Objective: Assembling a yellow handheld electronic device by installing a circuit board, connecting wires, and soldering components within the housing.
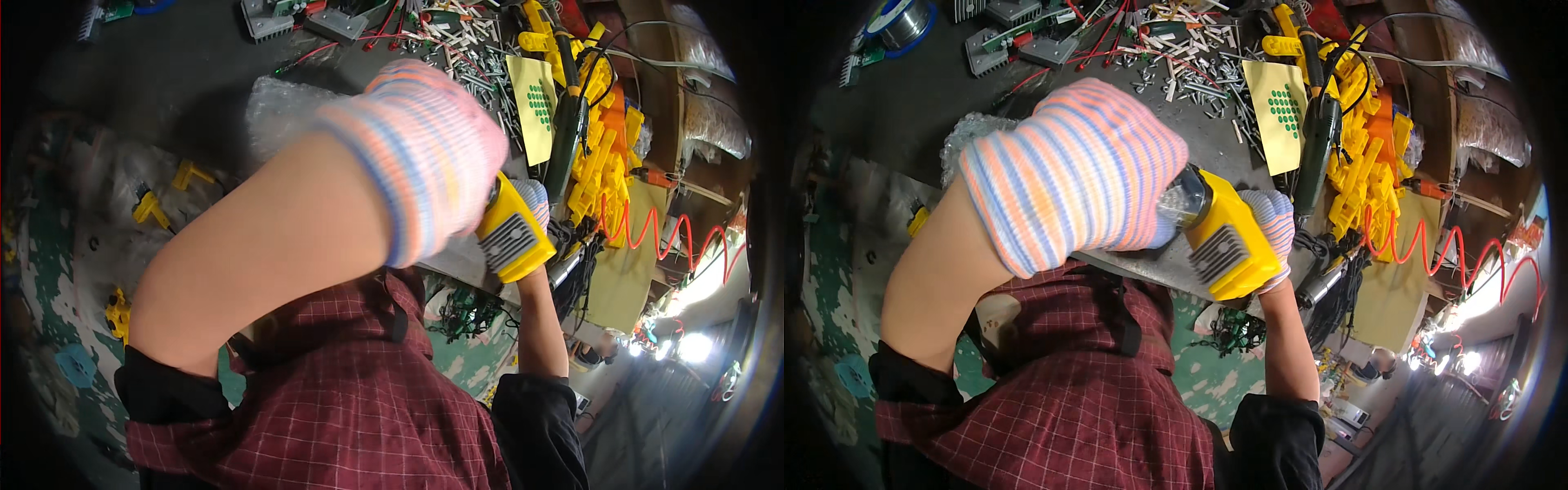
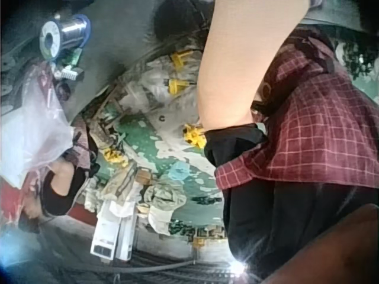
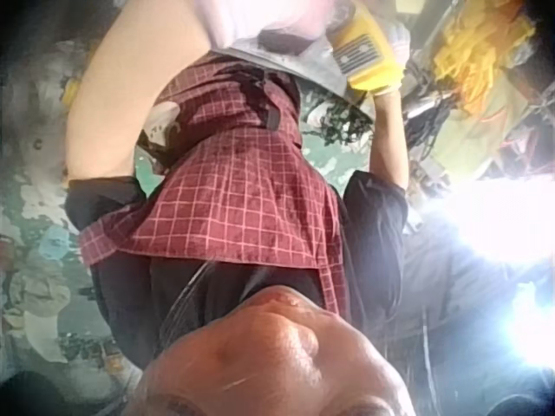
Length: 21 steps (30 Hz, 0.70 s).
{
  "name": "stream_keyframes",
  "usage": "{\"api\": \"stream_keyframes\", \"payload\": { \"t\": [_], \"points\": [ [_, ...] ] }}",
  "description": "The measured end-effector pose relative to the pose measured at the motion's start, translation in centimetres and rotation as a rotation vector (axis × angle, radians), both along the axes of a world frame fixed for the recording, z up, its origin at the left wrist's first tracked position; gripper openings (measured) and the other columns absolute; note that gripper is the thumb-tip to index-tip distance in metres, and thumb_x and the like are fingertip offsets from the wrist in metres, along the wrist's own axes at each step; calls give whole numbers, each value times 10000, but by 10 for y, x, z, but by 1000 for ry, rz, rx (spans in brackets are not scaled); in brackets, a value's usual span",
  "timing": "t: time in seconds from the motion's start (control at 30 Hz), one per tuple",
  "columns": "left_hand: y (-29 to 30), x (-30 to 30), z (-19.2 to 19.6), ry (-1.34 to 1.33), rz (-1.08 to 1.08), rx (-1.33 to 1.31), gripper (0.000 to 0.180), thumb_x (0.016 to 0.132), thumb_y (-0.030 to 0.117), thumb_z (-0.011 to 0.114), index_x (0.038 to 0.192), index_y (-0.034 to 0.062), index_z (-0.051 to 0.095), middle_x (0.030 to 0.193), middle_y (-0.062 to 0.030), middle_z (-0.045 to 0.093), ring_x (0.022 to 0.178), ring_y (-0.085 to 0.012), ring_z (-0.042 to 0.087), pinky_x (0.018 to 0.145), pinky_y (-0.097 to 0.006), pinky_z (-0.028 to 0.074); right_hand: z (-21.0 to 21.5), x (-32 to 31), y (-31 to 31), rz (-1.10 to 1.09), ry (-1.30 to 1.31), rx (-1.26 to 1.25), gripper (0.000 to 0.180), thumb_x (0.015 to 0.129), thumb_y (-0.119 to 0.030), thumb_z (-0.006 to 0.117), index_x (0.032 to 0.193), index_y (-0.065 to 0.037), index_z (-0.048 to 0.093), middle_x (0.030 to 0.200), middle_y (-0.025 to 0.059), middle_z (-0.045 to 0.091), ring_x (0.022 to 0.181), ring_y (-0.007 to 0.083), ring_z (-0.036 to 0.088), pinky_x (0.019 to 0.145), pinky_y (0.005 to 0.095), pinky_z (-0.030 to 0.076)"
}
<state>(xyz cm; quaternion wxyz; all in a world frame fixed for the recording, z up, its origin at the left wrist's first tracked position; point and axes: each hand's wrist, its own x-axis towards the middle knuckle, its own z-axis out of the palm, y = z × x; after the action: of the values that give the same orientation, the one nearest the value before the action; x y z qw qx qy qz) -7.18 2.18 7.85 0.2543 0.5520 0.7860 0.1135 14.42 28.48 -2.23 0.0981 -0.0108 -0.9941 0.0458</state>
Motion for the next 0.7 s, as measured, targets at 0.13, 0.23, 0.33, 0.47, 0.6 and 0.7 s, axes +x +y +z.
{"api": "stream_keyframes", "payload": {
  "t": [0.13, 0.23, 0.33, 0.47, 0.6, 0.7],
  "points": [
    [5, 14, -38, 211, 11, 294, 420, 677, 437, 773, 986, 170, 676, 881, -48, 638, 872, -240, 619, 810, -384, 444, 32, 5, -18, -96, 85, -148, 407, 654, -159, 786, 1027, -55, 661, 943, 146, 627, 894, 349, 596, 811, 411, 482],
    [-14, 25, -58, 242, 18, 306, 583, 697, 462, 763, 1206, 206, 638, 1034, -68, 609, 995, -249, 568, 877, -410, 424, 66, -1, -38, -135, -13, -644, 414, 669, -67, 671, 1079, -20, 643, 1026, 121, 630, 973, 248, 609, 861, 342, 481],
    [-24, 36, -76, 291, 144, 552, 688, 700, 456, 755, 1323, 209, 599, 1135, -102, 592, 1060, -283, 536, 960, -450, 402, 104, -29, -43, -348, -25, -847, 284, 787, -61, 625, 1062, 5, 650, 977, 102, 642, 938, 171, 597, 861, 311, 472],
    [-23, 31, -70, 301, 100, 535, 683, 705, 463, 748, 1319, 201, 600, 1151, -97, 597, 1066, -285, 540, 958, -449, 401, 102, -95, -41, -127, 10, -584, 209, 869, -105, 647, 1039, 14, 672, 949, 119, 667, 864, 200, 630, 812, 318, 495],
    [-25, 34, -67, 290, 119, 509, 687, 705, 467, 748, 1317, 193, 600, 1157, -93, 600, 1072, -285, 543, 960, -447, 400, 87, -163, -63, 35, -34, -516, 248, 853, -190, 659, 1046, -34, 676, 967, 181, 679, 919, 341, 655, 808, 394, 517],
    [-23, 36, -66, 311, 113, 544, 706, 685, 469, 761, 1315, 192, 600, 1140, -85, 597, 1062, -281, 542, 958, -442, 402, 77, -186, -65, 56, -22, -473, 255, 854, -235, 654, 1021, -44, 678, 936, 202, 678, 893, 382, 650, 786, 431, 523]
  ]
}}
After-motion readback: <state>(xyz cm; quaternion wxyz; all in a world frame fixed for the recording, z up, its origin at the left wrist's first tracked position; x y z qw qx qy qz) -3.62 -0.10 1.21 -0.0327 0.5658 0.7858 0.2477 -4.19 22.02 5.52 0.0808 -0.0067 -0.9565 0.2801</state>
